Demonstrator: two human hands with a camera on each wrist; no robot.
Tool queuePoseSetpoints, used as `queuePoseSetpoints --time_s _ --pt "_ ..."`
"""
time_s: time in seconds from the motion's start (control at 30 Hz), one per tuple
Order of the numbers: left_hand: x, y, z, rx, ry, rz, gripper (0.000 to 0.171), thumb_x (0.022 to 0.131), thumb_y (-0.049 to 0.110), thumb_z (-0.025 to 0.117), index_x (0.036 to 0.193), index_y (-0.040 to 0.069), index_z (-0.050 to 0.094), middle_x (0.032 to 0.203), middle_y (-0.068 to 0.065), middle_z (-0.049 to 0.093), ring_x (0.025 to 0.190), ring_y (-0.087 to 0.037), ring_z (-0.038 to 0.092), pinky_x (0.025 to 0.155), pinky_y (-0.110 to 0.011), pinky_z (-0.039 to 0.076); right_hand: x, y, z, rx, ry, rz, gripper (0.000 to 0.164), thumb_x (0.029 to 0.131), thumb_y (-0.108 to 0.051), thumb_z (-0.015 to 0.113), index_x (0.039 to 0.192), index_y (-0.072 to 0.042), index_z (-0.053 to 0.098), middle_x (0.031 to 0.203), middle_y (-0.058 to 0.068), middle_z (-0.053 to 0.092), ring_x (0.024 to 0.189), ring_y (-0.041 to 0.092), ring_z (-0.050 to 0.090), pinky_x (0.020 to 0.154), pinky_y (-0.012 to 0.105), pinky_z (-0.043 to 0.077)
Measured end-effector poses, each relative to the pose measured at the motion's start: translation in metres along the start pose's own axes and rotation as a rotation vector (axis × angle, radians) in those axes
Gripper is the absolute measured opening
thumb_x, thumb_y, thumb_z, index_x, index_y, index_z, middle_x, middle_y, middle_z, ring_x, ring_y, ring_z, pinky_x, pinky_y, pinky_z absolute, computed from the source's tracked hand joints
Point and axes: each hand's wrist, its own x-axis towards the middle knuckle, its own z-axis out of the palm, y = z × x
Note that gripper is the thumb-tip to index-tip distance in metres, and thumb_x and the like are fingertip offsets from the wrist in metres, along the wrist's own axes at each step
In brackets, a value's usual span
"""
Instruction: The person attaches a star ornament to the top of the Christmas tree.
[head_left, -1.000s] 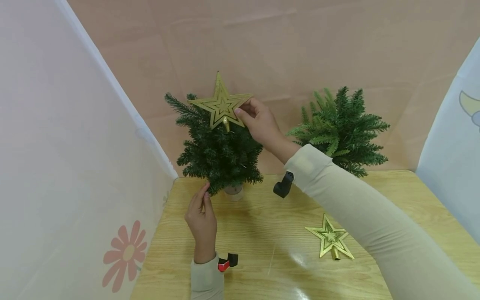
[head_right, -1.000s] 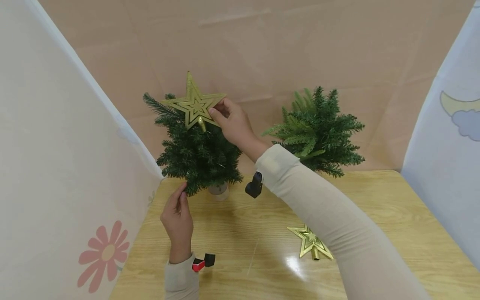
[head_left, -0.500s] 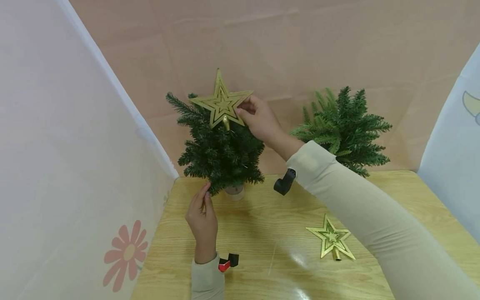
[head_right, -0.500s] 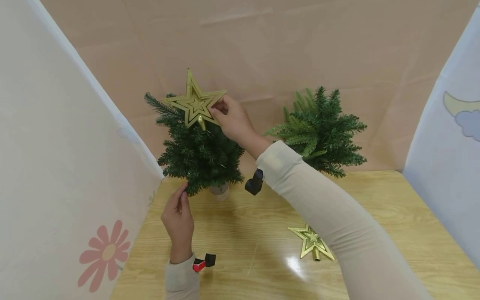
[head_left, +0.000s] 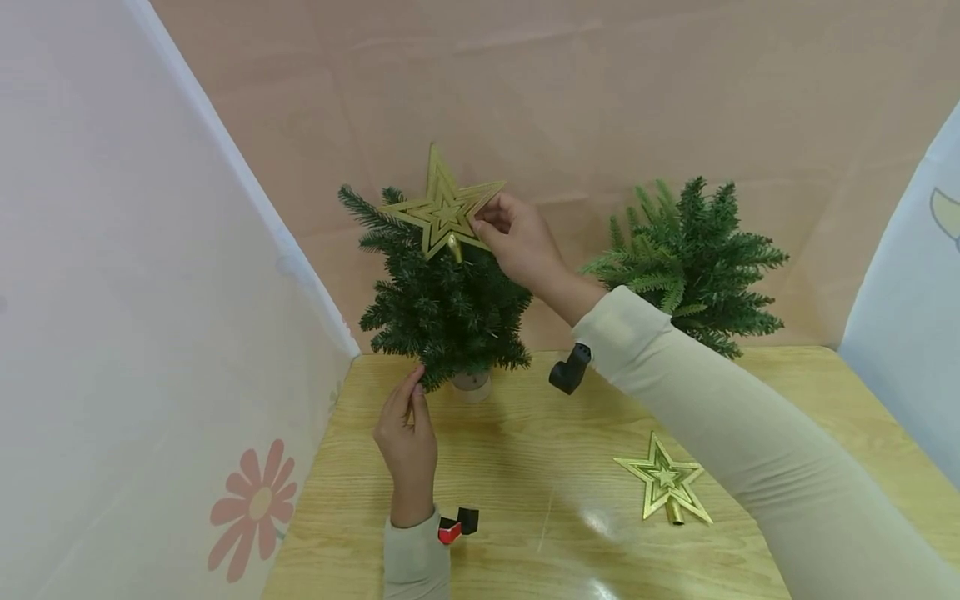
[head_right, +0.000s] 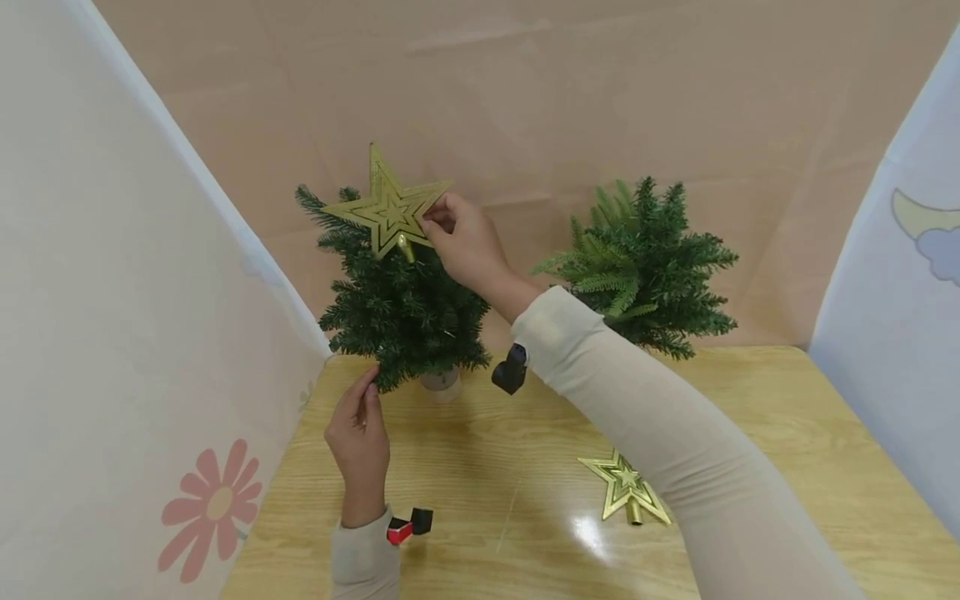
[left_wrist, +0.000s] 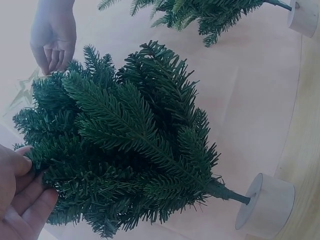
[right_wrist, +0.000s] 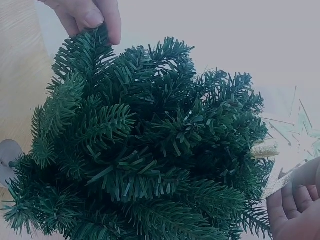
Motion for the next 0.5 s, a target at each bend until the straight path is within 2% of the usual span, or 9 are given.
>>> queuePoseSetpoints --time_s 0.13,0.3,0.5 --pt "-0.001 -0.005 0.001 0.000 0.002 0.011 0.027 0.091 -0.013 0.057 0.112 -0.004 0.071 0.107 -0.017 0.070 0.093 -0.029 0.068 0.086 -0.015 0.050 -0.001 0.000 0.000 -0.027 0.006 -0.013 0.015 0.100 -0.015 0.056 0.112 -0.006 0.059 0.111 0.005 0.065 0.101 0.015 0.060 0.083 0.031 0.050" --pt "0.000 0.004 0.000 -0.004 0.001 0.034 0.026 0.091 -0.014 0.058 0.111 -0.005 0.070 0.106 -0.018 0.070 0.093 -0.030 0.068 0.086 -0.016 0.050 -0.003 0.001 0.000 -0.073 0.027 -0.013 0.016 0.100 -0.018 0.057 0.112 -0.007 0.060 0.109 0.004 0.066 0.097 0.015 0.060 0.078 0.031 0.050" --pt "0.000 0.005 0.000 -0.001 0.002 0.043 0.030 0.088 -0.019 0.059 0.111 -0.005 0.071 0.105 -0.019 0.070 0.092 -0.031 0.068 0.085 -0.019 0.051 -0.005 0.005 0.002 -0.101 0.055 -0.068 0.017 0.100 -0.019 0.057 0.113 -0.008 0.061 0.108 0.003 0.067 0.093 0.015 0.060 0.076 0.032 0.049"
